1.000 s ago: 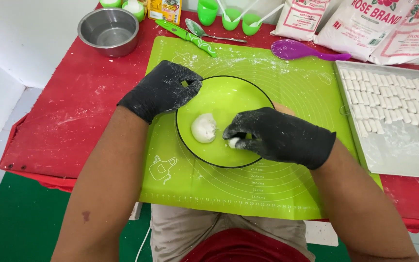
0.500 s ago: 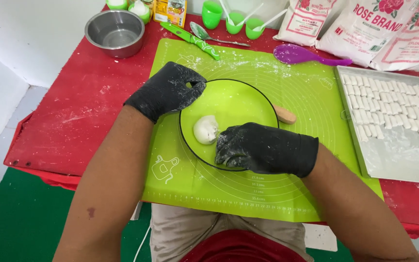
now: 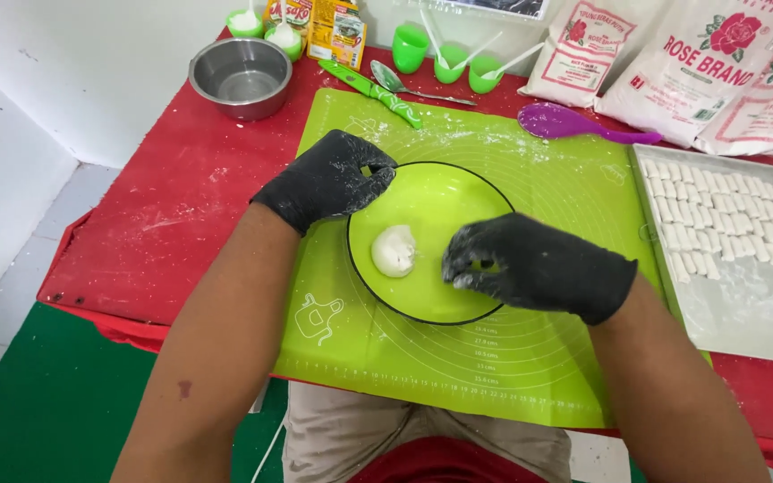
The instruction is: The person rolls dough into thin strips, cuts them into small uniform pieces using a scraper, and organizes them on a metal tray.
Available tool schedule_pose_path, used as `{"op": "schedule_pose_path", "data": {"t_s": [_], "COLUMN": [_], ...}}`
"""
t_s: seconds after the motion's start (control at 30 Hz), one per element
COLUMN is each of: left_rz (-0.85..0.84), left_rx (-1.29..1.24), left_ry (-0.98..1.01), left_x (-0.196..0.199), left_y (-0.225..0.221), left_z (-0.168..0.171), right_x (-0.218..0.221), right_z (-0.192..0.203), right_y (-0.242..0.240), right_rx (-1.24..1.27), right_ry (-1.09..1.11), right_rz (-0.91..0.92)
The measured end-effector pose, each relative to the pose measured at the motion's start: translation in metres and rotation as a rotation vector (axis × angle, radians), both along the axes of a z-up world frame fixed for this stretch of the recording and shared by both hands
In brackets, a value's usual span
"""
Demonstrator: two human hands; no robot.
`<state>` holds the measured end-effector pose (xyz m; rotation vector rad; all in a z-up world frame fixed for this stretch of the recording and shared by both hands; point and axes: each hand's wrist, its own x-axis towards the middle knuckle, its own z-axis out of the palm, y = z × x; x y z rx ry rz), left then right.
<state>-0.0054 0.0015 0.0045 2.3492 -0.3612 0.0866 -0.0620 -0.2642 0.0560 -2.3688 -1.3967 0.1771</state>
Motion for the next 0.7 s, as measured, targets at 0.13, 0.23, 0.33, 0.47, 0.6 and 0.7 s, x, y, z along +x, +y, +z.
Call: {"op": "schedule_pose_path", "data": {"t_s": [0.13, 0.23, 0.33, 0.47, 0.6, 0.7], "left_rz": [-0.012, -0.016, -0.034, -0.068, -0.031, -0.007], "left_rx": [0.022, 0.018, 0.015, 0.007, 0.045, 0.112], "left_ry": [-0.052, -0.059, -0.114, -0.137, -0.075, -0.098], "left_x": [0.019, 0.016, 0.016, 0.014, 0.013, 0.019], "left_y": [0.005, 0.005, 0.008, 0.013, 0.013, 0.019], "left_z": [-0.023, -0.021, -0.019, -0.022, -0.012, -0.016], "right_x": [-0.009, -0.017, -0.017, -0.011, -0.010, -0.005], "right_z": [0.004, 0.003, 0.006, 0.002, 0.007, 0.018], "right_y": [0.004, 0.005, 0.002, -0.002, -0.005, 0.000], "right_rx": [0.006, 0.012, 0.014, 0.006, -0.002, 0.047], "right_ry": [0.037, 0.103, 0.164, 0.180, 0.282, 0.441], "right_rz": [0.015, 0.032, 0.046, 0.083, 0.066, 0.089]}}
